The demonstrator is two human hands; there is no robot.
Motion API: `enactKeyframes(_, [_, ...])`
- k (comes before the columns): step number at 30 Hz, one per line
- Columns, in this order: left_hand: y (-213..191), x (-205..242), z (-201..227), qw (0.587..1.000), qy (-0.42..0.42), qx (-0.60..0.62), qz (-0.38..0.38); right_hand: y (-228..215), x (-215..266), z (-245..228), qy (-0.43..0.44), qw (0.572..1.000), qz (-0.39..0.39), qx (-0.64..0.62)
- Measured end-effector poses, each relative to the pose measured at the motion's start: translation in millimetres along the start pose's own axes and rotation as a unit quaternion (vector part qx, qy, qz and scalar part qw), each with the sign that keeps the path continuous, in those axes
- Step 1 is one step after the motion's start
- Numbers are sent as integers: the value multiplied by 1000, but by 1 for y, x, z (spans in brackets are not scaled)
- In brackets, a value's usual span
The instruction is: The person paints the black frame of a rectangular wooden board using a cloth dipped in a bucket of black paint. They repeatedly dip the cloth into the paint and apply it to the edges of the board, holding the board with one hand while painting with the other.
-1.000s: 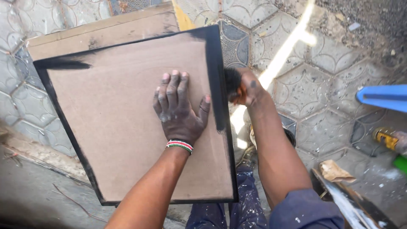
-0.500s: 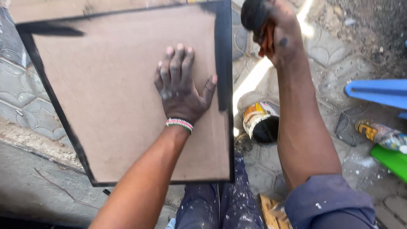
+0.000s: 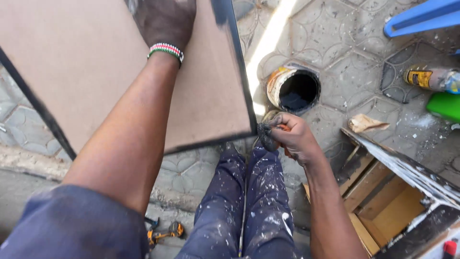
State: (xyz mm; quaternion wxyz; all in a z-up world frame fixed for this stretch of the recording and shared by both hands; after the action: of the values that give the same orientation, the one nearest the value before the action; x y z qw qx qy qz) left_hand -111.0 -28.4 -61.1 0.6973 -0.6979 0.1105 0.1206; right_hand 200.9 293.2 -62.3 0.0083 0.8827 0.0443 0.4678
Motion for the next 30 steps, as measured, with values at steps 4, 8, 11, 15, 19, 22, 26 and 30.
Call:
enactKeyframes(4, [-76, 85, 25, 964, -63, 249, -71, 7, 57, 29, -40, 966, -25, -255])
enactKeyframes(8, [-186, 238, 53, 880, -136, 438, -123, 47, 80, 54, -23, 921, 59, -384])
enactKeyframes(11, [-201, 338, 8, 777, -323, 526, -126, 90, 89, 53, -18, 906, 20, -423])
enactKeyframes(15, [-150, 444, -105, 460, -702, 543, -14, 124, 99, 51, -35, 900, 0, -434])
enactKeyframes(19, [-91, 440, -164, 305, -675, 669, 56, 141, 105, 44, -57, 886, 23, -459])
enactKeyframes(22, [-110, 444, -117, 238, -670, 701, 52, 127, 103, 30, -79, 894, 36, -439])
enactKeyframes(26, [-84, 512, 3, 77, -697, 710, 56, 72, 76, -52, -119, 925, 74, -352])
enactKeyframes(30, [-71, 453, 126, -78, -662, 741, 86, 36, 0, -113, -153, 899, -20, -410])
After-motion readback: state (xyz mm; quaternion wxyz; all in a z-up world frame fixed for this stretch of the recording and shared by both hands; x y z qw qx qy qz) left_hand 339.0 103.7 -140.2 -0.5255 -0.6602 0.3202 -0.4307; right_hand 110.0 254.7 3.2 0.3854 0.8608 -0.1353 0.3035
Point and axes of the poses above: each hand's wrist, its own x-axis away from the middle knuckle, its own y-axis out of the palm, z = x × y, the point moved 10 cm from there along -x, towards the middle knuckle
